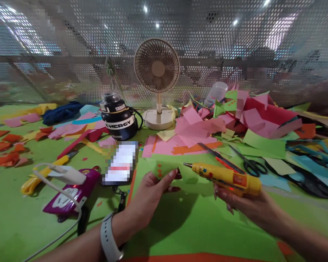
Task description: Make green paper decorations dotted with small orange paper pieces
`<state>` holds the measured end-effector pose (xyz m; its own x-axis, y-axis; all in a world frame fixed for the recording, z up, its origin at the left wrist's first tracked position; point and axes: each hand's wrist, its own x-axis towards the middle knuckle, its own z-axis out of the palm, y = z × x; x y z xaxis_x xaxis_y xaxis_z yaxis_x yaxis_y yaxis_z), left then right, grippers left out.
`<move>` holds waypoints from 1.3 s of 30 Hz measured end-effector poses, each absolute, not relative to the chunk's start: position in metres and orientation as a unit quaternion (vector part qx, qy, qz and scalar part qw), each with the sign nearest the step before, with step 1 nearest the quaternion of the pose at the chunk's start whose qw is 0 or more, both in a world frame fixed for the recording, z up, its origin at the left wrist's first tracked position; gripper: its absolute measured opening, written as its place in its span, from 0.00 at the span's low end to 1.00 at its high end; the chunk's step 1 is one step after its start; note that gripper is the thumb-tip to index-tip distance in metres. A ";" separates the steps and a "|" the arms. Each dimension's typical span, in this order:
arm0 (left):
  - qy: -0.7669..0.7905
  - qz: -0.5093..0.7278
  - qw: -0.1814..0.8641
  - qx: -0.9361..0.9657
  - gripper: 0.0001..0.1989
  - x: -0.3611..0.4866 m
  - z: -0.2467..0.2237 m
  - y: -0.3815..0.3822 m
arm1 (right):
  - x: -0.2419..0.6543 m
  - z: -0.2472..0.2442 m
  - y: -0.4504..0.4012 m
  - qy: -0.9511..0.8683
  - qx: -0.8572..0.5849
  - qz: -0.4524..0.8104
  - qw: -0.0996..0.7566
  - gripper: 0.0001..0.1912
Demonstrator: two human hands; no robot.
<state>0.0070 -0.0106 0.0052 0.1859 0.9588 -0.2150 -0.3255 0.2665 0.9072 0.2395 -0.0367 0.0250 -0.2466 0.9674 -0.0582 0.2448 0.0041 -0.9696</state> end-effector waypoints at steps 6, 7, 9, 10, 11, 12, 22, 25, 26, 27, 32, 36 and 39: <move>0.426 0.476 0.671 0.376 0.08 0.007 0.006 -0.012 | 0.235 0.026 -0.039 -0.596 -0.512 0.505 0.357 0.12; 0.427 0.476 0.669 0.378 0.08 0.007 0.006 -0.012 | 0.235 0.025 -0.040 -0.596 -0.517 0.504 0.353 0.14; 0.429 0.476 0.665 0.382 0.08 0.007 0.007 -0.012 | 0.235 0.025 -0.040 -0.596 -0.523 0.502 0.346 0.15; 0.430 0.476 0.664 0.384 0.08 0.007 0.008 -0.012 | 0.235 0.025 -0.041 -0.597 -0.523 0.501 0.344 0.15; 0.429 0.476 0.663 0.386 0.08 0.007 0.008 -0.012 | 0.235 0.025 -0.041 -0.599 -0.522 0.500 0.345 0.15; 0.430 0.476 0.662 0.387 0.08 0.007 0.008 -0.012 | 0.235 0.026 -0.041 -0.600 -0.520 0.500 0.346 0.14; 0.423 0.478 0.657 0.401 0.09 0.007 0.008 -0.013 | 0.236 0.018 -0.041 -0.589 -0.516 0.525 0.334 0.15; 0.424 0.480 0.656 0.399 0.08 0.007 0.008 -0.012 | 0.235 0.019 -0.041 -0.589 -0.511 0.530 0.334 0.15; 0.423 0.482 0.656 0.399 0.08 0.007 0.008 -0.012 | 0.235 0.019 -0.041 -0.590 -0.509 0.529 0.334 0.15; 0.422 0.484 0.655 0.398 0.08 0.007 0.008 -0.012 | 0.235 0.020 -0.041 -0.592 -0.508 0.528 0.335 0.15; 0.420 0.484 0.652 0.405 0.07 0.008 0.007 -0.013 | 0.235 0.020 -0.041 -0.589 -0.516 0.528 0.328 0.14; 0.422 0.485 0.647 0.411 0.07 0.008 0.007 -0.013 | 0.236 0.018 -0.041 -0.589 -0.522 0.527 0.323 0.15; 0.421 0.485 0.647 0.412 0.07 0.008 0.007 -0.013 | 0.236 0.019 -0.041 -0.592 -0.524 0.522 0.322 0.15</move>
<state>0.0075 -0.0126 0.0073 0.1750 0.9738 -0.1454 -0.2800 0.1908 0.9408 0.2365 -0.0405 0.0187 -0.2445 0.9555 -0.1652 0.2840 -0.0923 -0.9544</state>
